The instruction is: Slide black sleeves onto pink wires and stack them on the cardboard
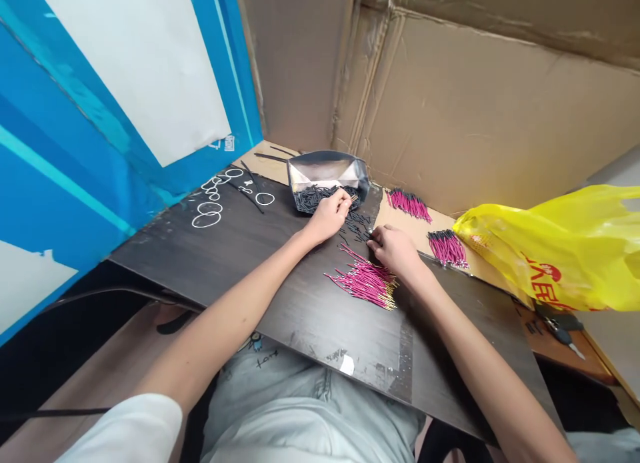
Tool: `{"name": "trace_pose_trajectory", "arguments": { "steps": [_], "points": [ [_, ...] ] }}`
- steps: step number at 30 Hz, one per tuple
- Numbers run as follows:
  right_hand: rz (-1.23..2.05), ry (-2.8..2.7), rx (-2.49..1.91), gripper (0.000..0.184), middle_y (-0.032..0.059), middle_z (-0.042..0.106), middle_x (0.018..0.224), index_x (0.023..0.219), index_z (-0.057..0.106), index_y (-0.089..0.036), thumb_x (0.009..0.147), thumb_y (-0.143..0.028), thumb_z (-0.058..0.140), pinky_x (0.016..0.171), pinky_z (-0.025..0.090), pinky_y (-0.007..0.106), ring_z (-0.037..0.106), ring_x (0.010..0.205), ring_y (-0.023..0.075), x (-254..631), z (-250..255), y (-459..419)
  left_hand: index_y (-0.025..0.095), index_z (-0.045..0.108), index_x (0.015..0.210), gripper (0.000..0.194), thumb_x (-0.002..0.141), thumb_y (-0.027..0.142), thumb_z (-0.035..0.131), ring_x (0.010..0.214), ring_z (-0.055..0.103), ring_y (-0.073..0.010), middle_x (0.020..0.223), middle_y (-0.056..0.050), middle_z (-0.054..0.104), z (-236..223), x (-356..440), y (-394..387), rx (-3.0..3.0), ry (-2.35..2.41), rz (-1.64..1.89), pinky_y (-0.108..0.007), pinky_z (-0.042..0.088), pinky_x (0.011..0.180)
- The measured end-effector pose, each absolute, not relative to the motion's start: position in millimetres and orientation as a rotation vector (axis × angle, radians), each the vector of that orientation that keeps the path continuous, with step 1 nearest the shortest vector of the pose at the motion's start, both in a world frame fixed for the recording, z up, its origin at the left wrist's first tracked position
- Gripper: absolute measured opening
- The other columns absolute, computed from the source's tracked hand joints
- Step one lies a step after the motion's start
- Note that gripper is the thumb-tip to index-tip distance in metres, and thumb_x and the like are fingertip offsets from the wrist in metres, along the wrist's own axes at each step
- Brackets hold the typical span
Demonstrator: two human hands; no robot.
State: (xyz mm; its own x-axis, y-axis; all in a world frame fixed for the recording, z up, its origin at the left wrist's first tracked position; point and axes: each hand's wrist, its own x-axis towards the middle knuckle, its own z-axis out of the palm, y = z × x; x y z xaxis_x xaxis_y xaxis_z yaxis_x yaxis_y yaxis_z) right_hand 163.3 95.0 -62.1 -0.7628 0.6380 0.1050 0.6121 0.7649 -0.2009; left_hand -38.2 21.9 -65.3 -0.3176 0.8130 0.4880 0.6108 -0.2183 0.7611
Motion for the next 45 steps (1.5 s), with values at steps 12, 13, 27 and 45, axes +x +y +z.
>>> {"name": "trace_pose_trajectory", "arguments": {
  "steps": [12, 13, 27, 45],
  "points": [
    [-0.071, -2.779, -0.946, 0.013, 0.0176, 0.07, 0.094, 0.097, 0.067, -0.015, 0.094, -0.016, 0.055, 0.07, 0.045, 0.036, 0.068, 0.083, 0.0288, 155.4, -73.3, 85.1, 0.019, 0.054, 0.089, 0.019, 0.103, 0.023, 0.043, 0.062, 0.048, -0.0146, 0.065, 0.002, 0.053, -59.8, -26.5, 14.8, 1.773, 1.853, 1.417, -0.027, 0.034, 0.066],
    [-0.106, -2.791, -0.95, 0.014, 0.0193, 0.069, 0.094, 0.098, 0.067, -0.013, 0.092, -0.013, 0.055, 0.07, 0.045, 0.036, 0.067, 0.083, 0.0294, 153.7, -74.1, 83.9, 0.019, 0.055, 0.09, 0.019, 0.103, 0.023, 0.043, 0.062, 0.048, -0.0146, 0.066, 0.002, 0.054, -60.7, -26.2, 15.1, 1.776, 1.858, 1.41, -0.027, 0.034, 0.066],
    [0.589, -2.424, -0.706, 0.011, 0.0065, 0.066, 0.088, 0.094, 0.054, -0.021, 0.1, -0.025, 0.047, 0.075, 0.047, 0.033, 0.062, 0.078, 0.0217, 227.7, -93.3, 82.0, 0.016, 0.059, 0.084, 0.023, 0.093, 0.036, 0.057, 0.054, 0.037, -0.0104, 0.062, 0.004, 0.048, -53.4, -14.8, 9.3, 1.716, 1.371, 0.951, -0.026, 0.029, 0.057],
    [0.894, -2.152, -0.617, 0.018, 0.0066, 0.074, 0.1, 0.108, 0.066, -0.02, 0.097, -0.031, 0.057, 0.08, 0.053, 0.034, 0.068, 0.084, 0.0193, 220.5, -96.1, 79.0, 0.014, 0.065, 0.083, 0.027, 0.09, 0.04, 0.06, 0.059, 0.042, -0.011, 0.066, 0.002, 0.052, -50.7, -6.7, 11.9, 1.759, 1.341, 0.713, -0.026, 0.031, 0.059]
  ]
}}
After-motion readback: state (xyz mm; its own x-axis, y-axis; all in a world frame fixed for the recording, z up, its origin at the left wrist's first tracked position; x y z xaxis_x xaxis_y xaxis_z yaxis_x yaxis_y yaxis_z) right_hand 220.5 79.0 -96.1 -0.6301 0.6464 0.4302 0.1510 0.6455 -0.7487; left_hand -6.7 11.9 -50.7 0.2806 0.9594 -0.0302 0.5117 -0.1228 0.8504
